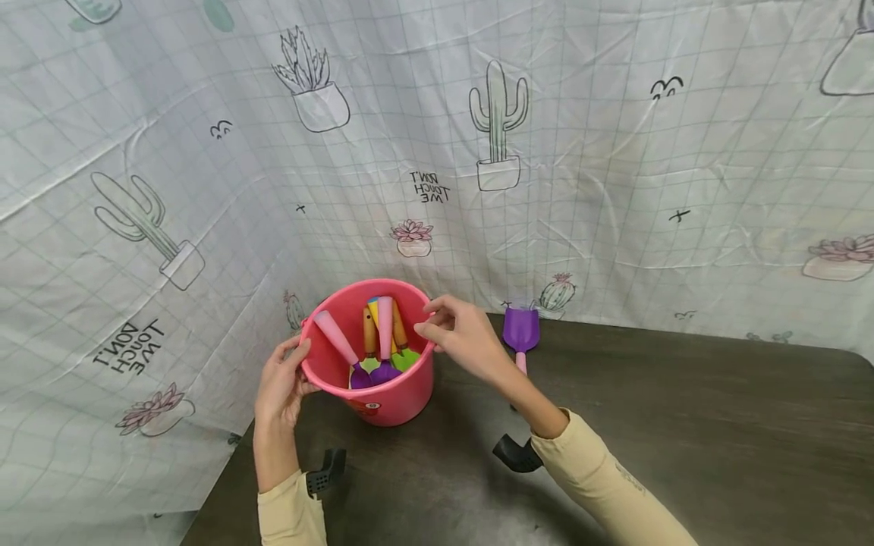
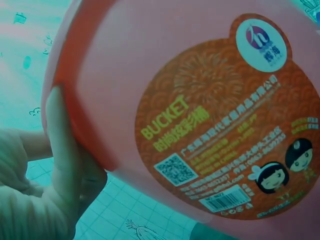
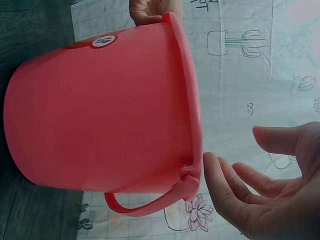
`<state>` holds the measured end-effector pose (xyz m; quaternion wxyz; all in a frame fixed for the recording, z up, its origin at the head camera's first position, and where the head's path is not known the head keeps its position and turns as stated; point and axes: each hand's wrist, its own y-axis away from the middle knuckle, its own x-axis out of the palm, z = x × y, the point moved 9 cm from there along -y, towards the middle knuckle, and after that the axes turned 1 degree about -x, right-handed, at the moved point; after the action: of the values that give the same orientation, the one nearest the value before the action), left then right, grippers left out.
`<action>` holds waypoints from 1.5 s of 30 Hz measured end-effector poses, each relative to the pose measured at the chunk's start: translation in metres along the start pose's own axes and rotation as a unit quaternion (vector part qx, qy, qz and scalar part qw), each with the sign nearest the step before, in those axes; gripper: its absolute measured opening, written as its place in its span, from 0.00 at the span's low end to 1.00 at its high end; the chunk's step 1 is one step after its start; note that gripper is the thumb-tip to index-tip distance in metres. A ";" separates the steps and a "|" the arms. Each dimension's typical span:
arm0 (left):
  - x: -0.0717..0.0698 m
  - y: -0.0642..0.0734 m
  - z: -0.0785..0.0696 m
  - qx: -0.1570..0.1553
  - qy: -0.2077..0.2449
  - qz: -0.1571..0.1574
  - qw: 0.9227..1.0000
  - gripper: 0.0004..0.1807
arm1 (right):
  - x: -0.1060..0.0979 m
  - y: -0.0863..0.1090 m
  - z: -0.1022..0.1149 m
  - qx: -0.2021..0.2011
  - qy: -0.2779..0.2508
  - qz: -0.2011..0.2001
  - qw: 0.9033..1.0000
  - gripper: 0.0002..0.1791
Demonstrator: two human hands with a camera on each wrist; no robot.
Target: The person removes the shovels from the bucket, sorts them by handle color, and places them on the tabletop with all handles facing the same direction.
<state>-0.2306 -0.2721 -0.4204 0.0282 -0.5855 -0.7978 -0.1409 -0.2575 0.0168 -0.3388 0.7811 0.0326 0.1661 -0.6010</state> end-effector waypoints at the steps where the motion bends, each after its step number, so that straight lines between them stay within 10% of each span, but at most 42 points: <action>1: 0.000 0.000 0.000 -0.002 0.005 0.003 1.000 0.15 | 0.001 -0.002 -0.001 0.001 0.000 0.000 1.000 0.15; 45: 0.003 0.005 0.005 -0.015 0.124 0.097 0.987 0.03 | 0.069 -0.073 -0.012 0.042 0.137 0.077 0.987 0.40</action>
<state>-0.2259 -0.2671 -0.4234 0.1318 -0.6386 -0.7252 -0.2212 -0.3141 -0.0644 -0.3599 0.7927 0.1600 0.2430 -0.5356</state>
